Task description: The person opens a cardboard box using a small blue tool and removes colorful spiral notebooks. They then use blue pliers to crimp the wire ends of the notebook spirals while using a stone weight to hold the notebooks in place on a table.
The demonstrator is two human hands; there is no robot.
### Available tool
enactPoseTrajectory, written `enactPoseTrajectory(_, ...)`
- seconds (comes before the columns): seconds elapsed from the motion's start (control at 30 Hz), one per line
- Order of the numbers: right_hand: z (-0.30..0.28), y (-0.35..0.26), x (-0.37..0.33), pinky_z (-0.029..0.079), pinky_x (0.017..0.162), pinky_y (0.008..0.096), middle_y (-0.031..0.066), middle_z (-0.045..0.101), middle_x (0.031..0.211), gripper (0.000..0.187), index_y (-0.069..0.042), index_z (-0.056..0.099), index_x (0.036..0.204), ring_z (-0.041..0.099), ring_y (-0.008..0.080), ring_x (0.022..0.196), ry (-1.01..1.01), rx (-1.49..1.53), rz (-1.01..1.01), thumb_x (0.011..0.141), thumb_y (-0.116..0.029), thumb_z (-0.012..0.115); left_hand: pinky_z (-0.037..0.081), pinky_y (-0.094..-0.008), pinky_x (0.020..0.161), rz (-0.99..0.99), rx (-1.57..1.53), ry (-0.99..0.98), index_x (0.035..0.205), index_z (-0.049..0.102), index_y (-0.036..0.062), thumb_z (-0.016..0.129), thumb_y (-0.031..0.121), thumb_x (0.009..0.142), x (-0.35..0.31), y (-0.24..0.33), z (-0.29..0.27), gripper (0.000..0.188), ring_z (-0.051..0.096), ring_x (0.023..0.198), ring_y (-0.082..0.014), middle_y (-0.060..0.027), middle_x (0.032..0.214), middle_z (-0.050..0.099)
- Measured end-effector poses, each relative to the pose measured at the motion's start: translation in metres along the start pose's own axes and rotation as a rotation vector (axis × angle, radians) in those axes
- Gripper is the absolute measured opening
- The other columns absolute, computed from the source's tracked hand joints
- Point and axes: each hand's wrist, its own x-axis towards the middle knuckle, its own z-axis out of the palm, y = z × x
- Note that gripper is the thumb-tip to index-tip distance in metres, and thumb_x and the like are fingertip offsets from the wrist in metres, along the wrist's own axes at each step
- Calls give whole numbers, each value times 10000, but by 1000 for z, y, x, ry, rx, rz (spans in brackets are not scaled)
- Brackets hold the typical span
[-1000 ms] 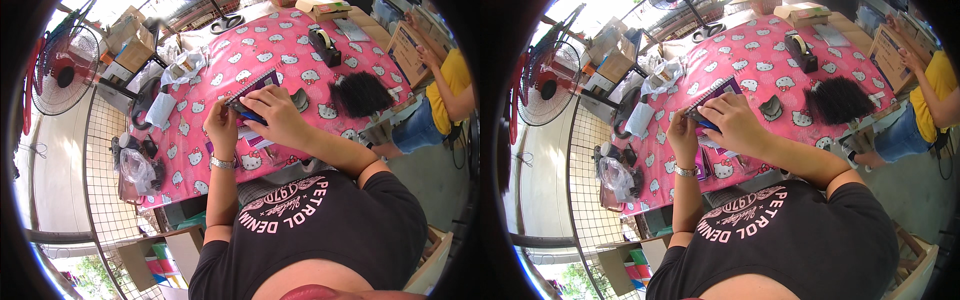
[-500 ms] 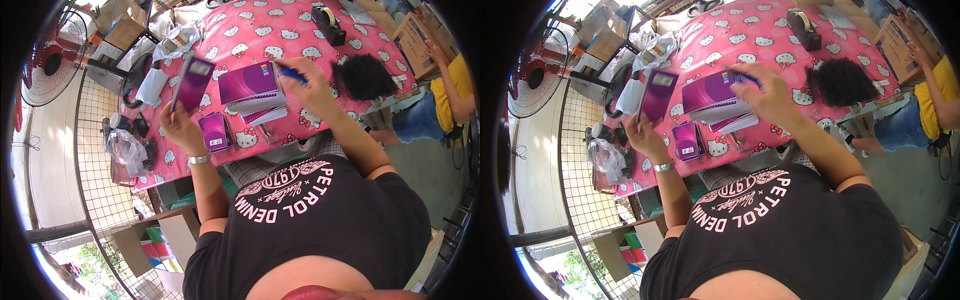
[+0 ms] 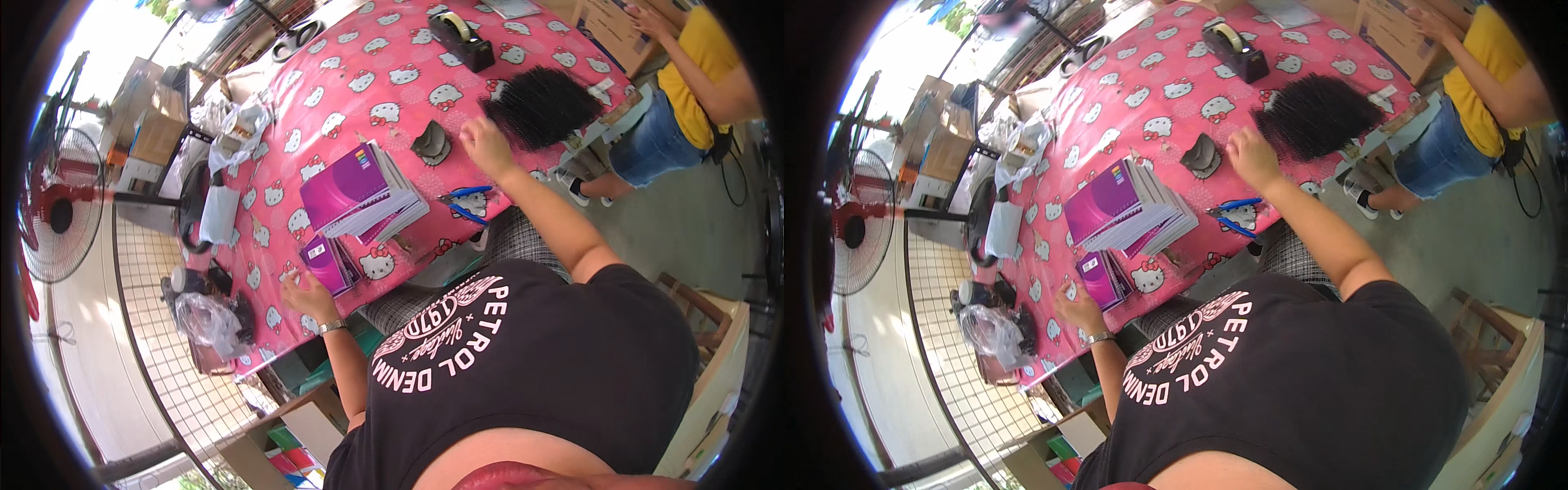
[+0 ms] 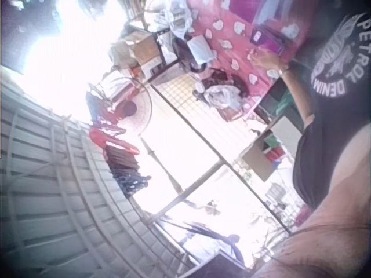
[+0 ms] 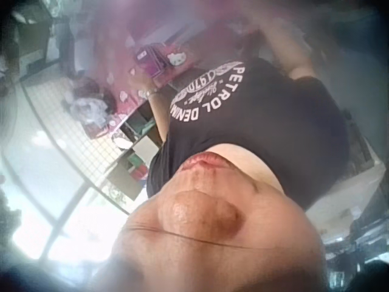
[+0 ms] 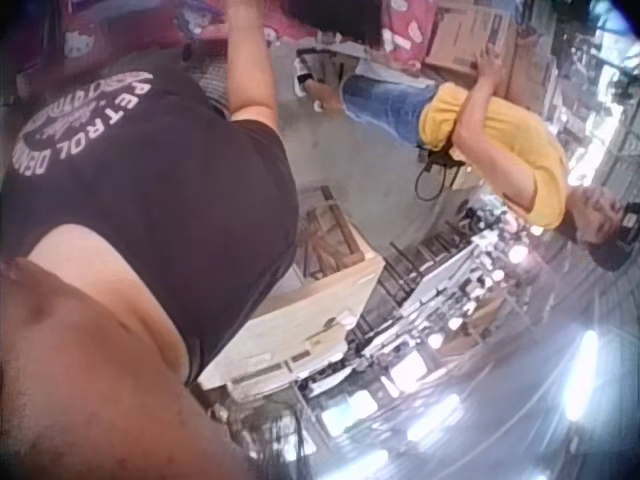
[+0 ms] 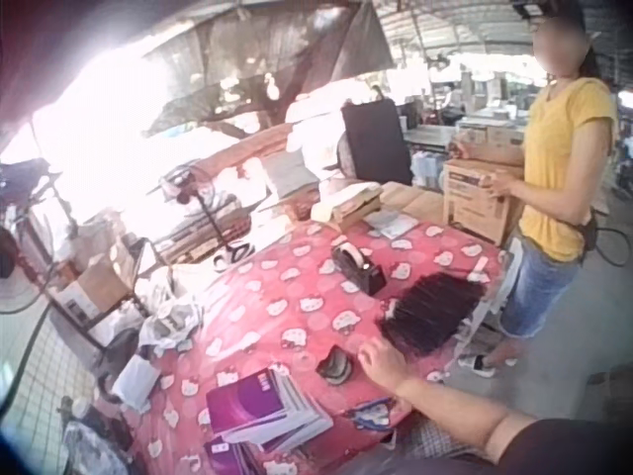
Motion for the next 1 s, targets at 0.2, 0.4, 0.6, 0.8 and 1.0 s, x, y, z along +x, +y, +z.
enactPoseTrajectory(0.2, 2, 54, 21, 540, 803, 412, 133, 576, 1008, 138, -54, 593, 958, 596, 311, 980, -110, -496, 168, 849, -140, 596, 417, -433, 971, 738, -422, 16, 1063, 643, 53, 716, 119, 806, 68, 186, -77, 275, 554, 1118, -311, -110, 1115, 637)
enactPoseTrajectory(0.4, 0, 53, 26, 545, 799, 428, 170, 586, 1014, 144, -39, 588, 979, 606, 352, 966, -96, -440, 250, 872, -122, 539, 496, -384, 846, 886, -290, -334, 1066, 650, 66, 705, 95, 788, 70, 201, -75, 285, 604, 996, -279, -88, 1067, 642)
enactPoseTrajectory(0.6, -22, 55, 45, 526, 823, 453, 202, 635, 964, 217, -23, 631, 997, 627, 363, 931, 1, -259, 216, 788, -67, 593, 507, -396, 768, 956, -433, -427, 1078, 626, 69, 684, 76, 780, 89, 207, -95, 304, 613, 860, -280, -72, 958, 642)
enactPoseTrajectory(0.8, -84, -66, 71, 501, 755, 337, 106, 595, 937, 390, -72, 689, 1128, 619, 223, 797, -39, 407, 34, 756, -14, 586, 408, -453, 916, 842, -252, -191, 1052, 585, 59, 582, 111, 874, 108, 216, -82, 185, 570, 955, -308, -103, 976, 624)
enactPoseTrajectory(1.0, -105, -158, 64, 418, 882, 371, 54, 571, 1004, 337, -162, 701, 1145, 554, 165, 904, -51, 625, -534, 854, -34, 589, 353, -456, 981, 789, -302, -140, 1042, 575, 62, 552, 134, 900, 101, 229, -77, 161, 553, 945, -305, -104, 947, 613)
